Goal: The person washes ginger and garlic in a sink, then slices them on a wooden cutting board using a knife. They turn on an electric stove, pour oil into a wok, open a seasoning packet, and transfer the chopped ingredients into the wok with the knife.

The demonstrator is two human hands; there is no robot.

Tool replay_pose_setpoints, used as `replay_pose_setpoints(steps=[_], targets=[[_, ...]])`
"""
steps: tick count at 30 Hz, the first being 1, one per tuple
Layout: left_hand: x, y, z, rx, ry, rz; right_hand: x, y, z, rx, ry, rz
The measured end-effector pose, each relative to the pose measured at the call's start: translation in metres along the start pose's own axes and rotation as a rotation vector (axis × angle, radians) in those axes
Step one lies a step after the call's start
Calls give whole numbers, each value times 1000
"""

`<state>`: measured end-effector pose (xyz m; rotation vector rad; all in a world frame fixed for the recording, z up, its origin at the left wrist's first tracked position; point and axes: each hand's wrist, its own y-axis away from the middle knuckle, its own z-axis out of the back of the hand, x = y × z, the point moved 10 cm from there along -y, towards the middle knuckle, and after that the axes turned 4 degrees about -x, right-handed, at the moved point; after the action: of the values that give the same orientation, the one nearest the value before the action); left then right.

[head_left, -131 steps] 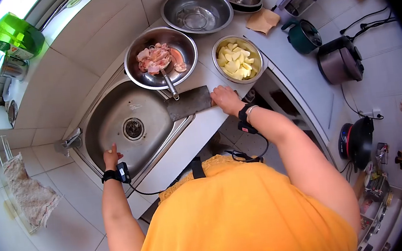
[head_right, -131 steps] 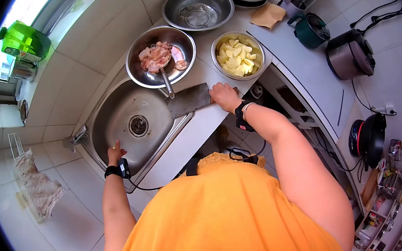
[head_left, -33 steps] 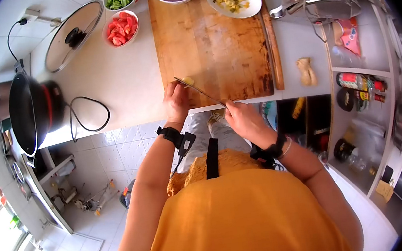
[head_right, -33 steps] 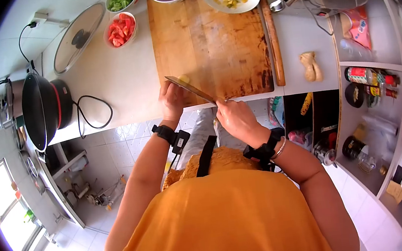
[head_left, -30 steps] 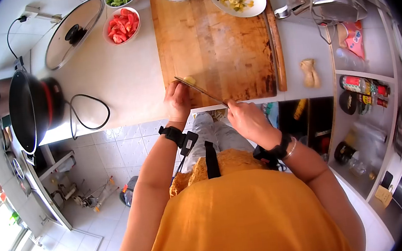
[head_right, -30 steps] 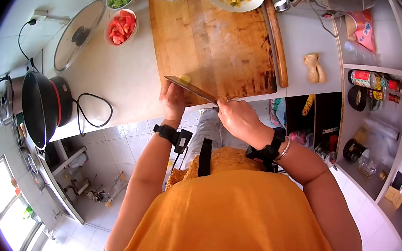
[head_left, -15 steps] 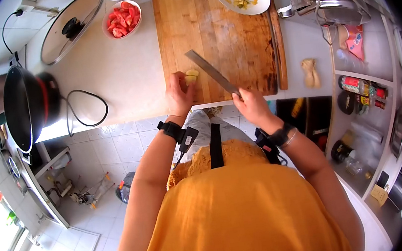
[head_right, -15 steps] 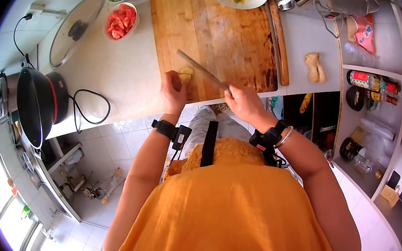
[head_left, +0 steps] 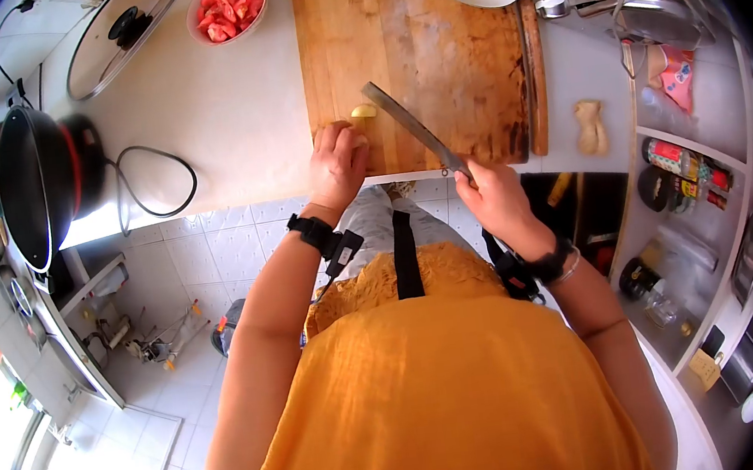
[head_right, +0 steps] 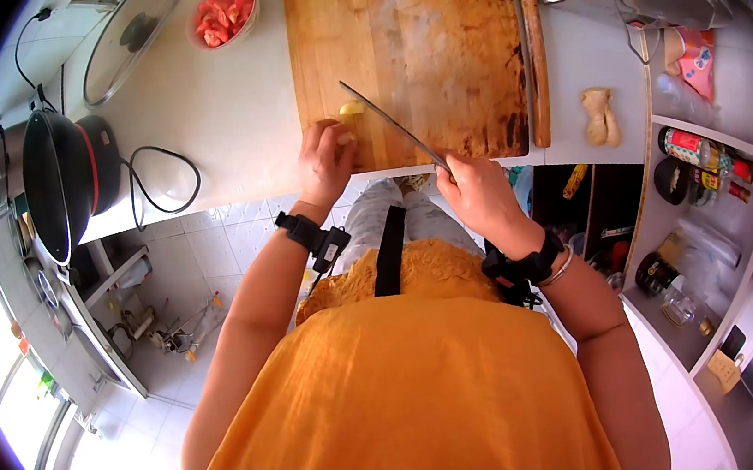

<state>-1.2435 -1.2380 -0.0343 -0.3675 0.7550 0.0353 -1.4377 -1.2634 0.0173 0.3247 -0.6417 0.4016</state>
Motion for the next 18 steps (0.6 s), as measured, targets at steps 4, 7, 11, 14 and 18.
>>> replay_pose_setpoints(steps=[4, 7, 11, 14, 18], targets=[[28, 11, -9, -86, 130, 335, 13, 2, -2, 23, 77, 5], [9, 9, 8, -238, 38, 79, 24, 4, -6, -21, 43, 130], [-5, 3, 12, -194, -74, -174, 23, 6, -12, 26, 58, 109], [3, 4, 6, -118, -45, -78, 21, 3, -4, 11, 32, 67], [28, 16, 2, -58, -4, 342, 22, 1, 0, -1, 5, 65]])
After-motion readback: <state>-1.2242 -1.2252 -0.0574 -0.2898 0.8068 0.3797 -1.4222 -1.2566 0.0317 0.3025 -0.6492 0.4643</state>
